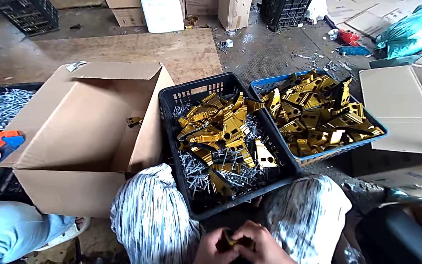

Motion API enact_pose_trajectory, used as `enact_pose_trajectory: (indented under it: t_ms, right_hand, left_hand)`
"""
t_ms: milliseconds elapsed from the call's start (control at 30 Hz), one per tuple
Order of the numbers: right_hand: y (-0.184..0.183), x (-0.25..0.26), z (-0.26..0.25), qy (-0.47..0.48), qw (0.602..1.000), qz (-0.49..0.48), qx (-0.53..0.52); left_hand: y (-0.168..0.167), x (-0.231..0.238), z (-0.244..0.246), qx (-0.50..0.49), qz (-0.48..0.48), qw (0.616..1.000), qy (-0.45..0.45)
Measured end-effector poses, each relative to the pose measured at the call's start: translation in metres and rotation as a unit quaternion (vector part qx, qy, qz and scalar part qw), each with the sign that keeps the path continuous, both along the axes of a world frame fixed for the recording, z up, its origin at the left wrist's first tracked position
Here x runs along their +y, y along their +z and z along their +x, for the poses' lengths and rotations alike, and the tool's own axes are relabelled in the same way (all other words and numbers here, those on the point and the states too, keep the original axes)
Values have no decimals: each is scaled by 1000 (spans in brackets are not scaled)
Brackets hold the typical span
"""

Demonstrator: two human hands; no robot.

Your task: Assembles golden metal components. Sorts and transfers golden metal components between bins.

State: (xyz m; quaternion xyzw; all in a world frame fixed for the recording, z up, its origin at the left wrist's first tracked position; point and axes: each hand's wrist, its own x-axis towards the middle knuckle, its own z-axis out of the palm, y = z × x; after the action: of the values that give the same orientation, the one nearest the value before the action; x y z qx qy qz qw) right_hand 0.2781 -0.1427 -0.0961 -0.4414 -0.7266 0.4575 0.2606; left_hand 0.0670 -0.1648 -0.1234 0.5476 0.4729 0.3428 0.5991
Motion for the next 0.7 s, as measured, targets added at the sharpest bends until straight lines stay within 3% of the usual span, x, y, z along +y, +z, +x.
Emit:
enact_pose_trajectory:
  t_ms: [400,500,600,700]
  right_hand:
    - [-2,-12,-21,-71,995,-4,-65]
    - [-5,1,-21,-59,984,165,-41]
    - [2,21,-33,-64,947,308,-60]
    - [-1,34,-49,-61,930,355,-78]
  left_hand:
    - [-10,4,-2,55,20,998,-29]
    - [4,19,-1,25,113,993,-16]
    - [12,36,-1,-95,180,979,-16]
    - [9,42,14,-148,153,971,108]
